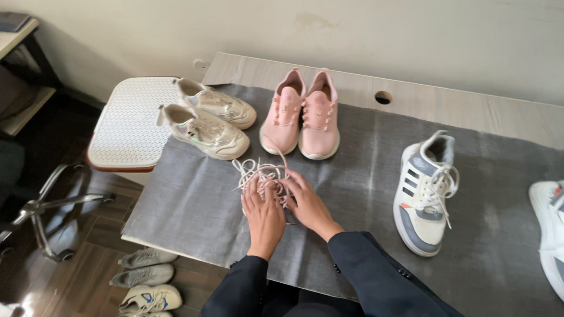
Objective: The person unlaces a pink sneaker and then a white-and-grey sneaker, removing the laces from each shoe. They then re-lace the white-and-grey sneaker, threading the laces through the eyelets and tying a knot. The pink sneaker remains unlaced on the table.
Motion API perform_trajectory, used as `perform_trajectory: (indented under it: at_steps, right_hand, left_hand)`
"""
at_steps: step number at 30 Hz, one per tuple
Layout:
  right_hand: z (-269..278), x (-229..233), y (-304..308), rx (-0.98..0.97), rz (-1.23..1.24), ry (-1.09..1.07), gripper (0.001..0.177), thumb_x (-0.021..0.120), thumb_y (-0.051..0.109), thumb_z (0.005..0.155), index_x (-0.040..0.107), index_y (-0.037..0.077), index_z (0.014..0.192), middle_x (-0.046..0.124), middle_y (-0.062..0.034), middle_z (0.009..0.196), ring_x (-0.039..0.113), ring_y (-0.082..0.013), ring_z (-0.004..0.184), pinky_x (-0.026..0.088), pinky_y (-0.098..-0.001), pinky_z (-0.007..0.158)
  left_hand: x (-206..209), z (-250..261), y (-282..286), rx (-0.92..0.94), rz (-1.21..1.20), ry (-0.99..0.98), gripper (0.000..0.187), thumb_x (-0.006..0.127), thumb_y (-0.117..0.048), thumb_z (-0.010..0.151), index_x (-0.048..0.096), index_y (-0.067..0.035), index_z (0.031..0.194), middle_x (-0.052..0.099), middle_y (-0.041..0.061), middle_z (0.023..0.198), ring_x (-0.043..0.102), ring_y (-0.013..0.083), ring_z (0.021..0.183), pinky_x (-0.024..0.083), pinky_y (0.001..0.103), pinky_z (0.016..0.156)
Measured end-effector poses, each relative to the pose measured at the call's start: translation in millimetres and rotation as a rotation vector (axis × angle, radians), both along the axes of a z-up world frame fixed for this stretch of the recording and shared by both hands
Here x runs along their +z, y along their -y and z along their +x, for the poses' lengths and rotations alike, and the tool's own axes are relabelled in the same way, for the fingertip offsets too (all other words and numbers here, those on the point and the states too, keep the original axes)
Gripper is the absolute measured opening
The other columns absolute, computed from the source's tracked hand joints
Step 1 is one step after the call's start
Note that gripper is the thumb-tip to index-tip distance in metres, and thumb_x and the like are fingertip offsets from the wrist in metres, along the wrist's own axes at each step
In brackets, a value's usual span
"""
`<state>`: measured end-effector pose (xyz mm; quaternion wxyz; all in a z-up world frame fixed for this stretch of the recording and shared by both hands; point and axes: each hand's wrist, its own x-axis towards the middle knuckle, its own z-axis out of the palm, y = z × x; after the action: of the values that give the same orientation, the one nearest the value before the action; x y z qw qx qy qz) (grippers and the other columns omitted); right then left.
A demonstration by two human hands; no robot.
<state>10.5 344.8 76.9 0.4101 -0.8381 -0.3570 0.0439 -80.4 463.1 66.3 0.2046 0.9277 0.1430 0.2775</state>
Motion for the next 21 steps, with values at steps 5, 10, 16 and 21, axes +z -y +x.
perform_trajectory:
  at_steps: [5, 10, 16, 21]
  right_hand:
    - [4.9, 15.5, 43.6, -0.158, 0.03, 0.087, 0.038, 0.064, 0.009, 0.095, 0.057, 0.014, 0.131, 0.051, -0.0126, 0.14, 0.057, -0.0371, 0.127, 0.051, -0.0464, 0.1]
    - [5.8, 14.7, 99.8, -0.372, 0.059, 0.222, 0.036, 0.065, 0.009, 0.095, 0.057, 0.011, 0.13, 0.053, -0.0144, 0.136, 0.055, -0.0375, 0.125, 0.048, -0.0471, 0.101]
    - [-1.0, 8.2, 157.9, -0.621, 0.022, 0.259, 0.032, 0.063, 0.009, 0.097, 0.059, 0.011, 0.128, 0.055, -0.0112, 0.133, 0.055, -0.0335, 0.128, 0.046, -0.0477, 0.105]
    - [-5.4, 5.6, 198.9, -0.827, -0.019, 0.296, 0.033, 0.061, 0.013, 0.099, 0.057, 0.013, 0.132, 0.053, -0.0138, 0.137, 0.052, -0.0355, 0.131, 0.047, -0.0459, 0.105]
  left_hand:
    - [25.3, 22.2, 36.6, 0.061, 0.045, 0.014, 0.047, 0.06, -0.013, 0.089, 0.055, -0.009, 0.135, 0.035, 0.022, 0.153, 0.029, 0.0433, 0.146, 0.02, 0.066, 0.118]
    - [33.0, 34.5, 81.6, -0.15, 0.046, -0.015, 0.049, 0.059, -0.01, 0.087, 0.055, -0.008, 0.135, 0.033, 0.025, 0.156, 0.026, 0.0461, 0.146, 0.018, 0.067, 0.117]
    - [25.3, 45.2, 133.7, -0.466, -0.034, -0.161, 0.048, 0.059, -0.01, 0.089, 0.055, -0.009, 0.137, 0.032, 0.023, 0.155, 0.025, 0.0454, 0.147, 0.016, 0.068, 0.116]
    - [15.7, 53.4, 172.5, -0.595, -0.077, -0.22, 0.051, 0.06, -0.009, 0.089, 0.053, -0.009, 0.14, 0.03, 0.023, 0.158, 0.024, 0.0462, 0.149, 0.021, 0.064, 0.118]
